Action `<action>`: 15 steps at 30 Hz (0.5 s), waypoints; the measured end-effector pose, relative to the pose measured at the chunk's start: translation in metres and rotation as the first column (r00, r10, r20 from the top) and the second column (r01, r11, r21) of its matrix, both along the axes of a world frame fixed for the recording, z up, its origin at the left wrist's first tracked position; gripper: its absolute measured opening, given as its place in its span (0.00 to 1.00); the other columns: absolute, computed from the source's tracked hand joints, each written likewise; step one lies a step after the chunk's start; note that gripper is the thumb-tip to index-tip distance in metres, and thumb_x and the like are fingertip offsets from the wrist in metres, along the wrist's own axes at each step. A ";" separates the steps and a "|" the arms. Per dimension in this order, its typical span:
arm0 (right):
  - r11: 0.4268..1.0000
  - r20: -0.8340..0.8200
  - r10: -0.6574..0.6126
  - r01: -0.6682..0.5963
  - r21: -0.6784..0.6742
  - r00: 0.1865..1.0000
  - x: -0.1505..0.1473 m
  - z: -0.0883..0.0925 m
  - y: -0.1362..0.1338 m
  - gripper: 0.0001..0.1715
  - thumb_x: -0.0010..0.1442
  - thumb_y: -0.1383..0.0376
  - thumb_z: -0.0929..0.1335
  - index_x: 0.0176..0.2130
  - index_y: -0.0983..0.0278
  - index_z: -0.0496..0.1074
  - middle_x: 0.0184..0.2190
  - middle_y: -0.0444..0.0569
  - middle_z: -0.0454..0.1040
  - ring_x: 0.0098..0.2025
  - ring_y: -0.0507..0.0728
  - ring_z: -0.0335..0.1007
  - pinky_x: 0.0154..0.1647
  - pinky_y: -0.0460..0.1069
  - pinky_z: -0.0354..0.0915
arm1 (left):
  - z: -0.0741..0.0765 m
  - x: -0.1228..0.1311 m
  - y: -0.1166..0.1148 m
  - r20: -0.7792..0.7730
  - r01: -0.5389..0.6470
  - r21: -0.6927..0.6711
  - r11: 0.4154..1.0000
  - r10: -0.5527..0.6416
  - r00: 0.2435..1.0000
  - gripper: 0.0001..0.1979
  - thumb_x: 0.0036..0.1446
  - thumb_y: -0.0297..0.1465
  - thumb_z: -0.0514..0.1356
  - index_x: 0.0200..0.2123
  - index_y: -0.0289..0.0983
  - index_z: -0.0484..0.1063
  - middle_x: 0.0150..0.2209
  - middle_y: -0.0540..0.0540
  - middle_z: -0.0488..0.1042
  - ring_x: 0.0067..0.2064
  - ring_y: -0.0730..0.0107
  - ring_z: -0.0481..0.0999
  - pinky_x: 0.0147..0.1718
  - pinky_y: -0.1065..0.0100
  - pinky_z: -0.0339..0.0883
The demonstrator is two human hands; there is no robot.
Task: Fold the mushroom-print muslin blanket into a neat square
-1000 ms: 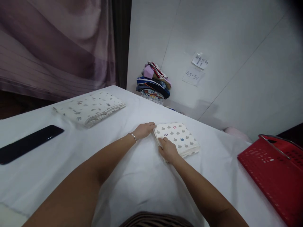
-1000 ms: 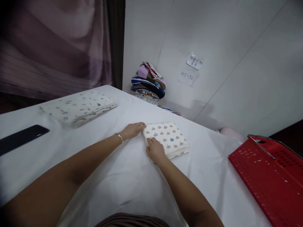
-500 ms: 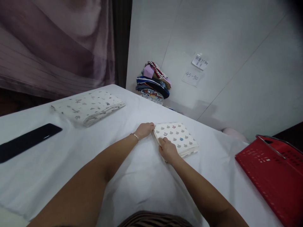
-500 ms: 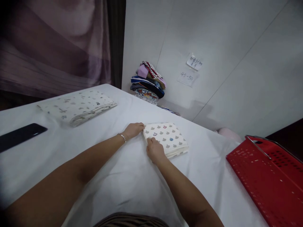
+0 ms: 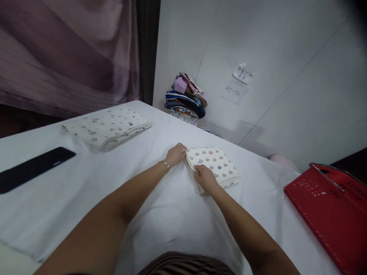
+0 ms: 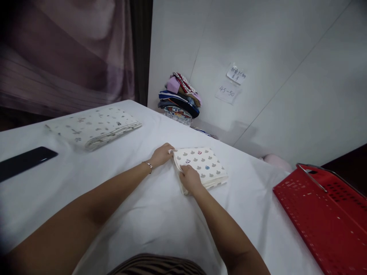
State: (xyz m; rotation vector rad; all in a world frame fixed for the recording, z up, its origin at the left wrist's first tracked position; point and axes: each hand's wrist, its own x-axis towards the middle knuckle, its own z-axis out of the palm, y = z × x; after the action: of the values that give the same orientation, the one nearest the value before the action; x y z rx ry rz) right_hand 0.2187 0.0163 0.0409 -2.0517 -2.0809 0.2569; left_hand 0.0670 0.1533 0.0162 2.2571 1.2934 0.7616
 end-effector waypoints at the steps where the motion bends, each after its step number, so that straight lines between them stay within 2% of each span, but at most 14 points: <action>1: 1.000 -0.032 -0.005 0.005 0.012 0.999 0.002 -0.001 0.002 0.12 0.60 0.67 0.61 0.39 0.62 0.72 0.38 0.47 0.73 0.40 0.54 0.67 0.39 0.46 0.57 | 0.000 0.000 -0.003 0.042 -0.055 -0.040 0.998 0.057 0.998 0.10 0.54 0.29 0.57 0.40 0.38 0.74 0.45 0.46 0.73 0.43 0.68 0.73 0.40 0.70 0.65; 3: 0.999 -0.104 -0.024 0.027 0.029 0.994 0.005 -0.003 0.005 0.12 0.58 0.68 0.60 0.35 0.62 0.72 0.34 0.46 0.73 0.37 0.53 0.67 0.37 0.45 0.57 | 0.000 -0.001 -0.011 0.139 -0.123 -0.224 0.967 0.157 0.978 0.07 0.52 0.29 0.58 0.36 0.36 0.73 0.42 0.45 0.74 0.41 0.67 0.74 0.38 0.71 0.66; 5: 0.998 -0.162 -0.048 0.055 0.042 0.986 0.009 -0.006 0.007 0.12 0.58 0.68 0.60 0.33 0.62 0.73 0.31 0.45 0.73 0.34 0.53 0.66 0.34 0.45 0.56 | -0.001 -0.001 -0.020 0.218 -0.102 -0.460 0.882 0.224 0.950 0.05 0.51 0.29 0.59 0.33 0.36 0.71 0.38 0.46 0.76 0.35 0.70 0.75 0.32 0.72 0.66; 7: 0.995 -0.204 -0.065 0.078 0.058 0.977 0.011 -0.010 0.009 0.12 0.57 0.67 0.61 0.32 0.62 0.73 0.29 0.45 0.74 0.32 0.53 0.66 0.33 0.45 0.56 | -0.001 0.001 -0.029 0.256 -0.031 -0.621 0.783 0.240 0.936 0.04 0.50 0.29 0.60 0.31 0.35 0.71 0.32 0.47 0.76 0.27 0.73 0.75 0.26 0.74 0.64; 12: 0.989 -0.289 -0.094 0.123 0.085 0.953 0.015 -0.015 0.009 0.12 0.55 0.67 0.62 0.34 0.63 0.75 0.29 0.46 0.75 0.32 0.53 0.66 0.33 0.45 0.57 | -0.003 0.011 -0.051 0.313 0.107 -0.761 0.640 0.218 0.924 0.07 0.49 0.29 0.62 0.23 0.33 0.69 0.24 0.47 0.76 0.20 0.74 0.73 0.18 0.75 0.59; 15: 0.987 -0.294 -0.089 0.124 0.103 0.952 0.016 -0.017 0.009 0.12 0.55 0.67 0.63 0.35 0.63 0.75 0.29 0.46 0.75 0.31 0.53 0.66 0.33 0.46 0.57 | -0.005 0.018 -0.062 0.358 0.151 -0.794 0.589 0.252 0.899 0.08 0.50 0.30 0.62 0.23 0.32 0.68 0.21 0.46 0.75 0.19 0.74 0.72 0.17 0.75 0.57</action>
State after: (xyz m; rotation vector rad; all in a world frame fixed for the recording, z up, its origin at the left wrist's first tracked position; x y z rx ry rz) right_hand 0.2344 0.0254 0.0240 -1.9174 -1.7632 0.3788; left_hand 0.0847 0.0916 0.0117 1.2064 1.1431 0.4851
